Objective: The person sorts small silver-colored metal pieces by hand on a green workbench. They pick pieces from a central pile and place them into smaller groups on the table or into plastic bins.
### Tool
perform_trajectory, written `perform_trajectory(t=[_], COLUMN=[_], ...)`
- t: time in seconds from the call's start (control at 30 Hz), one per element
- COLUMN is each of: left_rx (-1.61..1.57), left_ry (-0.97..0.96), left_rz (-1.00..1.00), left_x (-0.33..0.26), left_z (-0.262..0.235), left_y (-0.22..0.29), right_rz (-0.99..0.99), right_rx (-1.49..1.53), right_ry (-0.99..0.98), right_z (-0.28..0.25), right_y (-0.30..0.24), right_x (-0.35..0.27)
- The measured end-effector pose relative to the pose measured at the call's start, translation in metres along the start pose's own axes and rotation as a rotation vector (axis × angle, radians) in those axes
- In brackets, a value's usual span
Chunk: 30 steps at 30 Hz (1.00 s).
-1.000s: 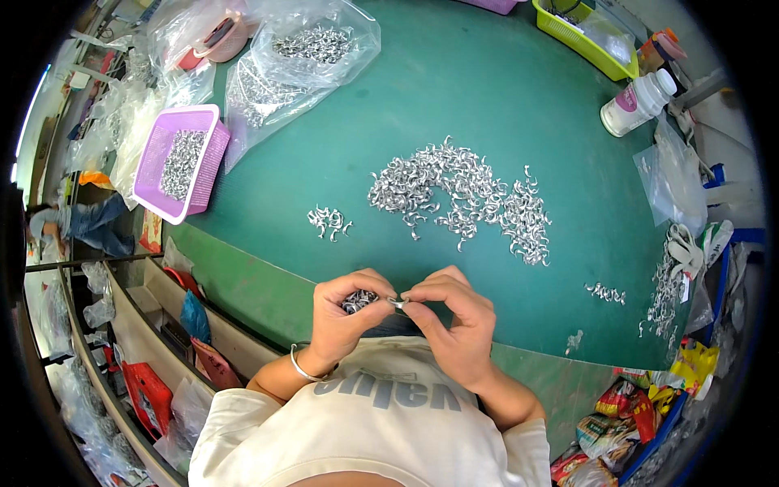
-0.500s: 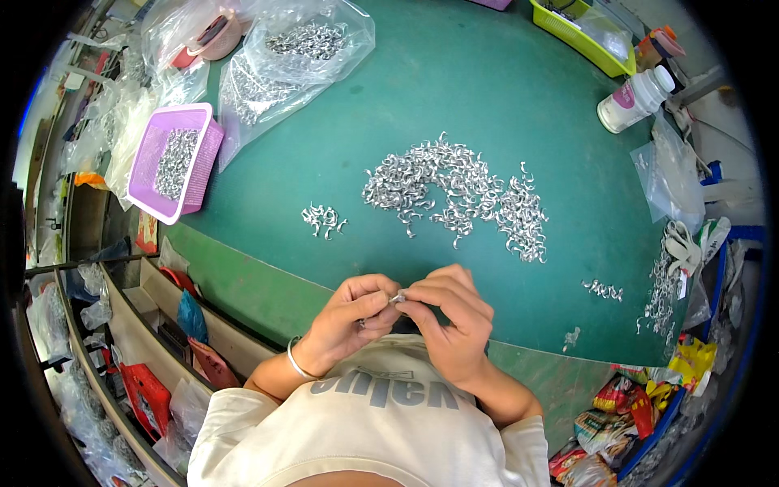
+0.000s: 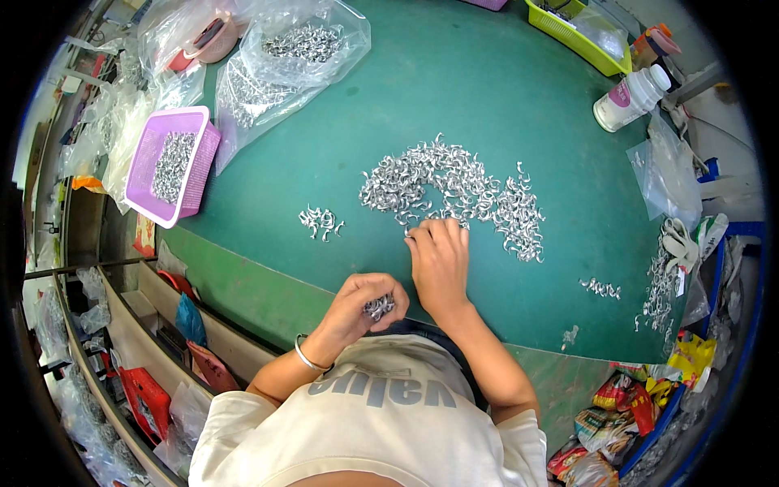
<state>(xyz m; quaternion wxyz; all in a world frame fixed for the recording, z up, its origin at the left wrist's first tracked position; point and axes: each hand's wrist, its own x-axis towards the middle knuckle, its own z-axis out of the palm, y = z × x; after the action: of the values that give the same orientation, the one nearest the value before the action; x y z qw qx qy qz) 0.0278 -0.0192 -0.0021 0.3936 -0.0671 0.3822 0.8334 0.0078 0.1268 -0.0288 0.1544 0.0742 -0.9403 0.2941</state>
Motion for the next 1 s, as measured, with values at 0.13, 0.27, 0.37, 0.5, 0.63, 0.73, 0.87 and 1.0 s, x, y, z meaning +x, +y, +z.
perform_trajectory(t=[0.13, 0.27, 0.37, 0.5, 0.63, 0.73, 0.87, 1.0], left_rx=[0.113, 0.101, 0.276, 0.307, 0.275, 0.236, 0.081, -0.161], left_ry=[0.283, 0.322, 0.327, 0.292, 0.288, 0.262, 0.155, 0.023], left_rz=[0.143, 0.188, 0.199, 0.266, 0.225, 0.191, 0.085, -0.068], left_x=[0.005, 0.002, -0.001, -0.004, -0.009, -0.012, -0.015, -0.012], left_z=[0.002, -0.001, 0.009, 0.017, 0.018, 0.018, 0.016, 0.015], left_y=[-0.004, 0.001, 0.009, 0.013, 0.016, 0.016, 0.016, 0.017], right_rz=[0.04, 0.243, 0.321, 0.461, 0.533, 0.567, 0.562, 0.511], right_rx=[0.309, 0.674, 0.807, 1.065, 1.228, 1.288, 1.277, 1.246], right_ry=[0.039, -0.128, -0.178, -0.156, -0.158, -0.161, -0.147, -0.096], right_z=[-0.018, -0.046, -0.052, -0.052, -0.058, -0.059, -0.058, -0.057], right_y=[-0.003, -0.02, -0.022, -0.025, -0.031, -0.032, -0.032, -0.034], right_x=[-0.005, -0.01, -0.015, -0.021, -0.019, -0.02, -0.023, -0.023])
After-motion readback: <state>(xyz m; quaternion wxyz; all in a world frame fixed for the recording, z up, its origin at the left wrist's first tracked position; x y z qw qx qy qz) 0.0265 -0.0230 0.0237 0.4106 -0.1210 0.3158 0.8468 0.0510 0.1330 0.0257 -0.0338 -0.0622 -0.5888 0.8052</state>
